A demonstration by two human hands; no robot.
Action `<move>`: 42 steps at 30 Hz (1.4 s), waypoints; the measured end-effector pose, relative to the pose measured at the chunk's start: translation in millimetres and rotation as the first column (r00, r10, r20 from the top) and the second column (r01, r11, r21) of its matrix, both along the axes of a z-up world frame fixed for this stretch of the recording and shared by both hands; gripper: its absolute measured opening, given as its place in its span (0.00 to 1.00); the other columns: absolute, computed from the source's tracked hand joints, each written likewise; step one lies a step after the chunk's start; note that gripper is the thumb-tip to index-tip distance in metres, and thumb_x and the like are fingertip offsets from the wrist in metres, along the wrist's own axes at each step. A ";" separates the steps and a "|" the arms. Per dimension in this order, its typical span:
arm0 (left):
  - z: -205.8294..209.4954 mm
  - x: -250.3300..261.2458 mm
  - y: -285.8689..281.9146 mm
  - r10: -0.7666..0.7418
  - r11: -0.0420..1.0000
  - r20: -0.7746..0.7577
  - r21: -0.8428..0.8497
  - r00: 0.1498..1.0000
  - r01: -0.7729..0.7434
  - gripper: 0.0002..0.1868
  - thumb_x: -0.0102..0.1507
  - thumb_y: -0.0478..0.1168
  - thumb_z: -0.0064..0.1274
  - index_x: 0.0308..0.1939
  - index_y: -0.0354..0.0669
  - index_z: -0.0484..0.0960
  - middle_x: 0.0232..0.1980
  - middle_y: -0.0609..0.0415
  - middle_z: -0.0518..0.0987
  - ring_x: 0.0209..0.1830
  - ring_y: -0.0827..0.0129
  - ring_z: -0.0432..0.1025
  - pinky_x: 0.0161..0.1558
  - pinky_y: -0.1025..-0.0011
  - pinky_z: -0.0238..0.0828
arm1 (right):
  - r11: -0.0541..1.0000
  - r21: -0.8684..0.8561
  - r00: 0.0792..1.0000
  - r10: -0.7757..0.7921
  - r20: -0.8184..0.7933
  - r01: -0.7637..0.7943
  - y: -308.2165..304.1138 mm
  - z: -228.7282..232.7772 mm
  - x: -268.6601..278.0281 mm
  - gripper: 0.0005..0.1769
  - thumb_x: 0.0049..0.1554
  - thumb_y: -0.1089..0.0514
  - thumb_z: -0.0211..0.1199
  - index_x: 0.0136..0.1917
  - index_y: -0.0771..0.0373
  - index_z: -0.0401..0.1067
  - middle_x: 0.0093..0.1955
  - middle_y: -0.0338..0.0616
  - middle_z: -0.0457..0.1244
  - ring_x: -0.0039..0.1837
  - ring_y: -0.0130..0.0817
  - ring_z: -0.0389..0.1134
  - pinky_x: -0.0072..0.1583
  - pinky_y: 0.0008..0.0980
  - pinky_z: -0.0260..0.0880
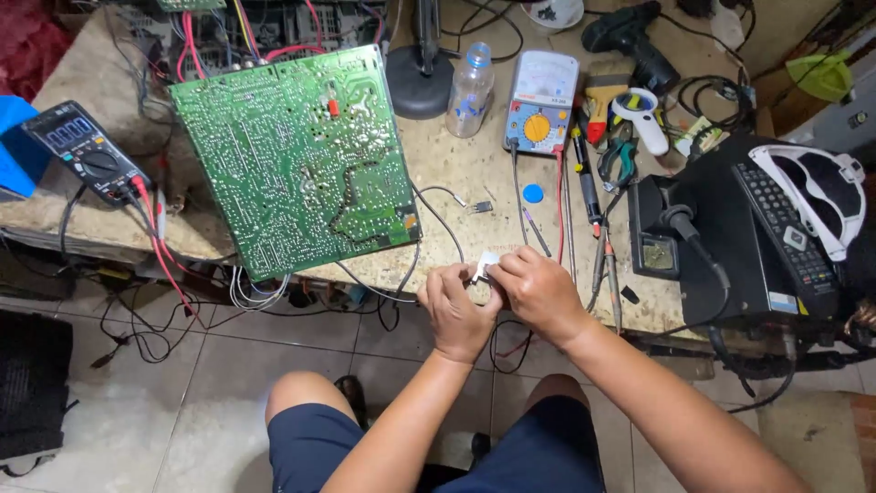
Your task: The person is sitting on the floor working on a green circuit board. They use a screwdriver to manipulate a small white component connected to wires, then briefly stand to retrieve a tool from a bucket before returning to the task.
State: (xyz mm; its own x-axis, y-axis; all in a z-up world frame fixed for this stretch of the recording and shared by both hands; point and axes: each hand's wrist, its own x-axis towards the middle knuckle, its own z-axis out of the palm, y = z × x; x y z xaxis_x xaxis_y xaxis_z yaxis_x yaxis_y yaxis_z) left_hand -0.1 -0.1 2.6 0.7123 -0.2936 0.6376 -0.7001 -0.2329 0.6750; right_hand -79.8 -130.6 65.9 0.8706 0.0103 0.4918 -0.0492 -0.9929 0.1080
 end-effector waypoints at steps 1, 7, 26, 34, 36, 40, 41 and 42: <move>1.7 -0.2 -0.4 0.011 1.000 0.007 -0.006 1.000 -0.010 0.31 0.42 0.42 0.69 0.47 0.46 0.74 0.37 0.62 0.78 0.43 0.63 0.73 0.50 0.60 0.65 | 0.999 0.007 0.999 0.036 -0.012 -0.036 -1.0 1.4 -1.7 0.10 0.61 0.60 0.51 0.44 0.50 0.73 0.38 0.33 0.58 0.46 0.37 0.64 0.45 0.31 0.68; 1.6 -0.2 0.2 0.000 1.000 0.003 0.006 1.000 0.000 0.29 0.42 0.42 0.69 0.45 0.48 0.74 0.39 0.63 0.77 0.43 0.64 0.73 0.50 0.61 0.64 | 0.999 -0.021 0.998 0.045 -0.034 -0.046 2.3 9.4 -5.7 0.09 0.60 0.59 0.51 0.43 0.48 0.71 0.38 0.31 0.57 0.46 0.35 0.63 0.45 0.30 0.68; -2.2 0.4 0.8 -0.032 0.999 0.008 0.004 0.999 0.032 0.29 0.46 0.48 0.69 0.47 0.48 0.73 0.40 0.61 0.73 0.43 0.62 0.73 0.51 0.60 0.64 | 1.000 -0.004 0.999 0.026 0.024 -0.026 -8.7 6.6 -0.2 0.11 0.60 0.59 0.53 0.46 0.45 0.75 0.39 0.30 0.59 0.47 0.32 0.63 0.49 0.27 0.69; -3.1 1.1 2.4 -0.039 0.999 0.013 0.016 0.999 0.039 0.30 0.45 0.46 0.69 0.47 0.48 0.73 0.40 0.61 0.74 0.44 0.63 0.73 0.52 0.61 0.63 | 0.998 0.036 0.997 0.053 -0.048 -0.051 -0.9 20.5 -7.0 0.14 0.60 0.61 0.53 0.44 0.48 0.78 0.37 0.30 0.62 0.47 0.31 0.65 0.49 0.24 0.68; -4.3 3.7 1.1 -0.040 0.999 0.016 0.014 0.999 0.040 0.29 0.47 0.49 0.69 0.48 0.48 0.73 0.40 0.61 0.75 0.44 0.63 0.73 0.51 0.61 0.63 | 0.999 0.009 0.998 0.042 -0.045 -0.042 -12.1 15.5 -1.3 0.12 0.60 0.60 0.52 0.44 0.47 0.76 0.38 0.31 0.61 0.47 0.32 0.64 0.48 0.26 0.69; -7.4 4.1 0.5 -0.052 0.999 0.002 0.017 0.999 0.052 0.30 0.46 0.48 0.69 0.48 0.47 0.73 0.41 0.61 0.74 0.45 0.62 0.72 0.51 0.61 0.63 | 0.999 0.031 0.998 0.045 -0.047 -0.043 -11.7 7.6 -1.6 0.11 0.60 0.59 0.52 0.43 0.46 0.75 0.36 0.32 0.59 0.47 0.34 0.64 0.46 0.28 0.69; -9.6 5.8 -0.1 -0.047 0.999 0.009 0.014 0.999 0.047 0.30 0.46 0.48 0.69 0.48 0.47 0.73 0.41 0.61 0.74 0.45 0.62 0.72 0.51 0.61 0.63 | 0.998 0.027 0.998 0.050 -0.041 -0.049 -9.4 12.4 -0.9 0.11 0.60 0.59 0.52 0.43 0.46 0.75 0.36 0.32 0.59 0.47 0.34 0.64 0.46 0.28 0.69; -12.3 5.0 -0.2 -0.045 0.999 0.004 0.019 0.999 0.045 0.31 0.45 0.48 0.69 0.48 0.48 0.73 0.41 0.61 0.74 0.45 0.62 0.73 0.52 0.60 0.64 | 0.998 0.026 0.998 0.051 -0.049 -0.050 -6.8 17.0 -2.5 0.12 0.60 0.59 0.52 0.43 0.46 0.76 0.37 0.31 0.60 0.47 0.33 0.64 0.46 0.27 0.68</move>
State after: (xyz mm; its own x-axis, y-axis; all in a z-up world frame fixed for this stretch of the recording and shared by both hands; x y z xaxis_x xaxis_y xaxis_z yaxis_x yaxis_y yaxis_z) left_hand 5.0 -0.3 -9.8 0.6950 -0.3371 0.6351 -0.7134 -0.2136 0.6674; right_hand -82.3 -137.4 82.9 0.8924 0.0431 0.4491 0.0057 -0.9964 0.0844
